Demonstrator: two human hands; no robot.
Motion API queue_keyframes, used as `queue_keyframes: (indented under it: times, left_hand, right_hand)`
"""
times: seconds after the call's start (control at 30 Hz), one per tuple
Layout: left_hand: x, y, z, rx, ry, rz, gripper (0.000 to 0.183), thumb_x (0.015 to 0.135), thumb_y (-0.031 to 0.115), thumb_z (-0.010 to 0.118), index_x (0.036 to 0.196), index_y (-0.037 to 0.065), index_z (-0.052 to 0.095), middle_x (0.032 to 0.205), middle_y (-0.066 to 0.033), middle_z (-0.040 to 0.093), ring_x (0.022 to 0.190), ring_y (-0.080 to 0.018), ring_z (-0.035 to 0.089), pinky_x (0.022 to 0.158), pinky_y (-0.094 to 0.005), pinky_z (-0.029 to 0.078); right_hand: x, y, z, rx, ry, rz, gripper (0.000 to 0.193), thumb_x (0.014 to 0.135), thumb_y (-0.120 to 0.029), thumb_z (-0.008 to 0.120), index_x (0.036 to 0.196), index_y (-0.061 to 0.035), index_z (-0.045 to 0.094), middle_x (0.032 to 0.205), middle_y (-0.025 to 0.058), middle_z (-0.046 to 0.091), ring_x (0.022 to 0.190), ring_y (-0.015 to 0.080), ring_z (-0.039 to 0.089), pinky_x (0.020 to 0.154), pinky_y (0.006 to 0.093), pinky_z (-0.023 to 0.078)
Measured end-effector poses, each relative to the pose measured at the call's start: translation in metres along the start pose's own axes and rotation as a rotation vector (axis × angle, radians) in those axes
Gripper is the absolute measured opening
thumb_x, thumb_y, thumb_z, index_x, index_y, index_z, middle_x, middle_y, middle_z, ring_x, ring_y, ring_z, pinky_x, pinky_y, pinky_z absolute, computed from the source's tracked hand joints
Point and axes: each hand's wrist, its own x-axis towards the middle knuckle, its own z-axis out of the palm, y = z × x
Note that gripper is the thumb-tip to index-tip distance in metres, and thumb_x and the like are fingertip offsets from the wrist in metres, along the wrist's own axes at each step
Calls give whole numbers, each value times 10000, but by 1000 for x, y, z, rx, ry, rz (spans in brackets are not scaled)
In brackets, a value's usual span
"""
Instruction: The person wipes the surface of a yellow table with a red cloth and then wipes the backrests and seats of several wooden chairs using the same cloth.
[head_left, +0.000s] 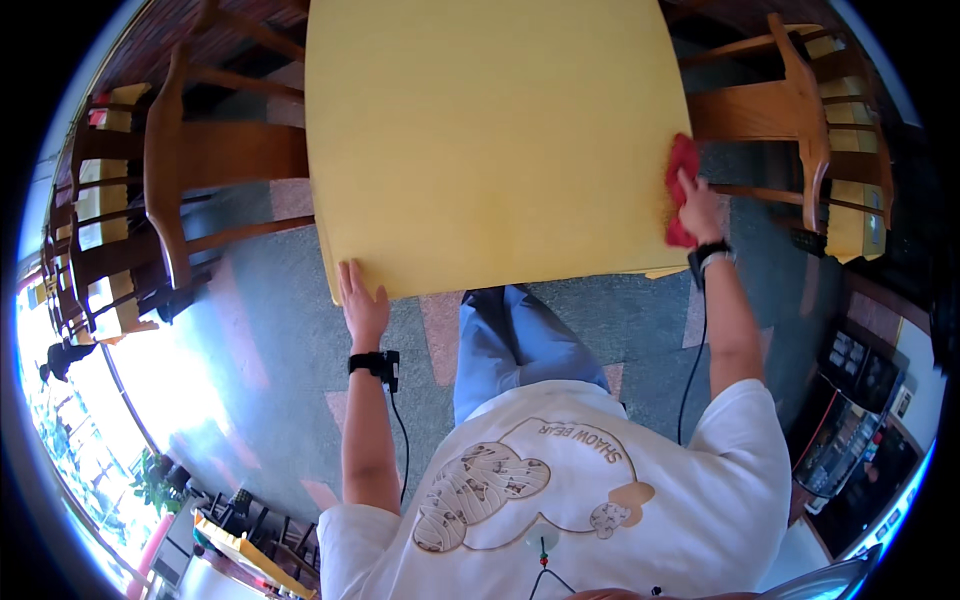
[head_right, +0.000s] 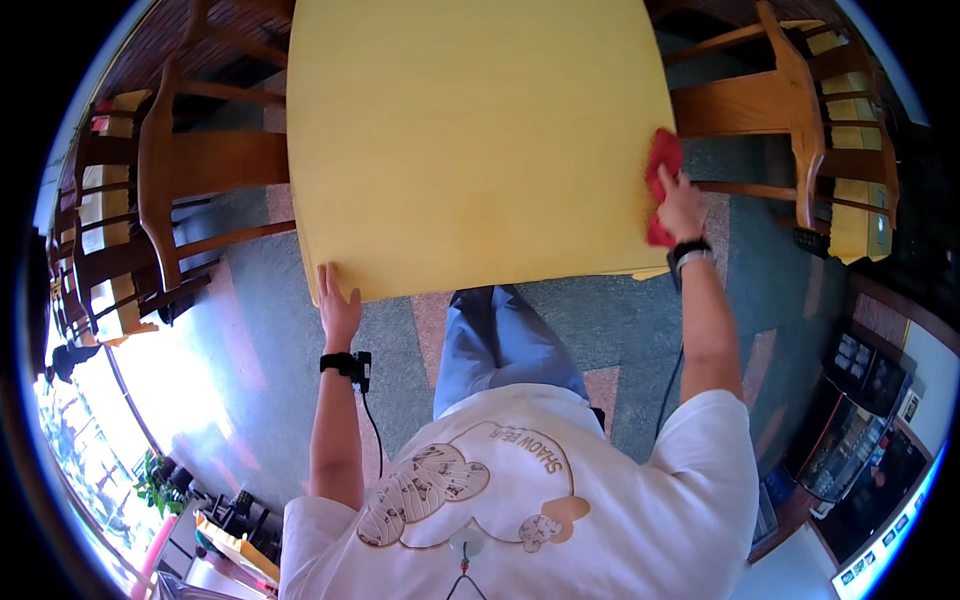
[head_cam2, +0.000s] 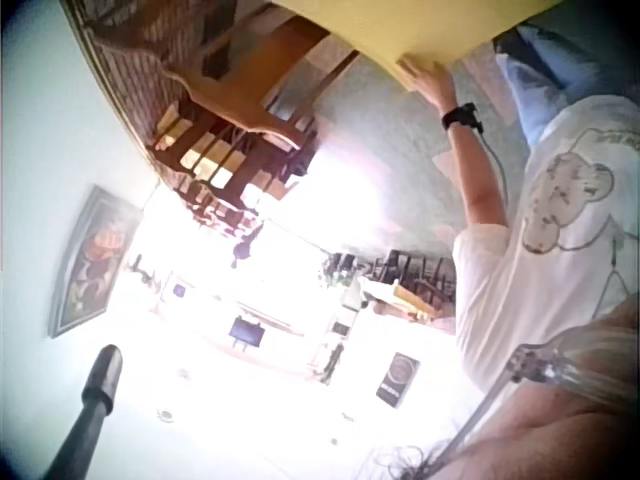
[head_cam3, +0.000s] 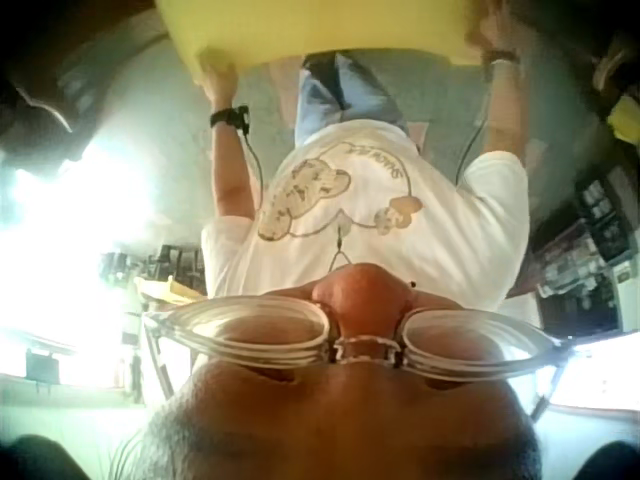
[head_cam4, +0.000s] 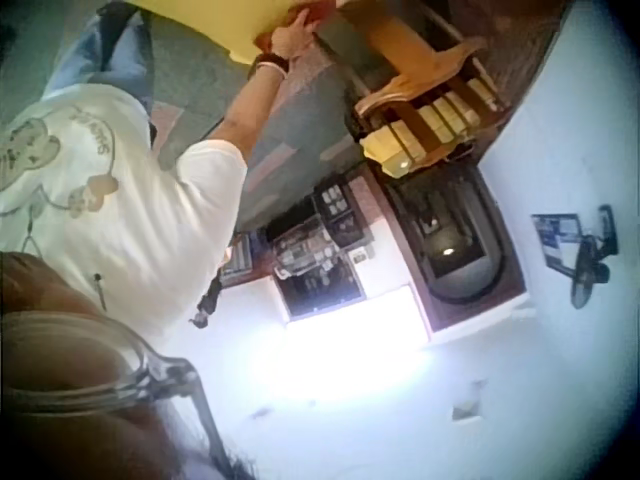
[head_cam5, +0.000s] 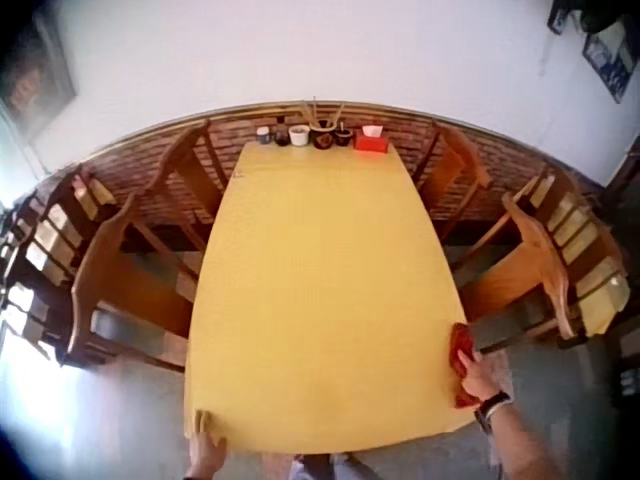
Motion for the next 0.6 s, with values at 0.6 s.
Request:
queue_keyframes:
  times: [0.6]
  left_hand:
    - [-2, 19, -14, 133, -99, -53, 893, 819, 184, 690, 1559, 55, 207, 1616, -223, 181, 1487, -383, 209, 1174, -431, 308]
  right_hand:
    - [73, -52, -26, -28, -33, 137, 690, 897, -130, 529, 1520, -356, 335, 1422, 101, 477, 1231, 362, 547, 940, 560, 498]
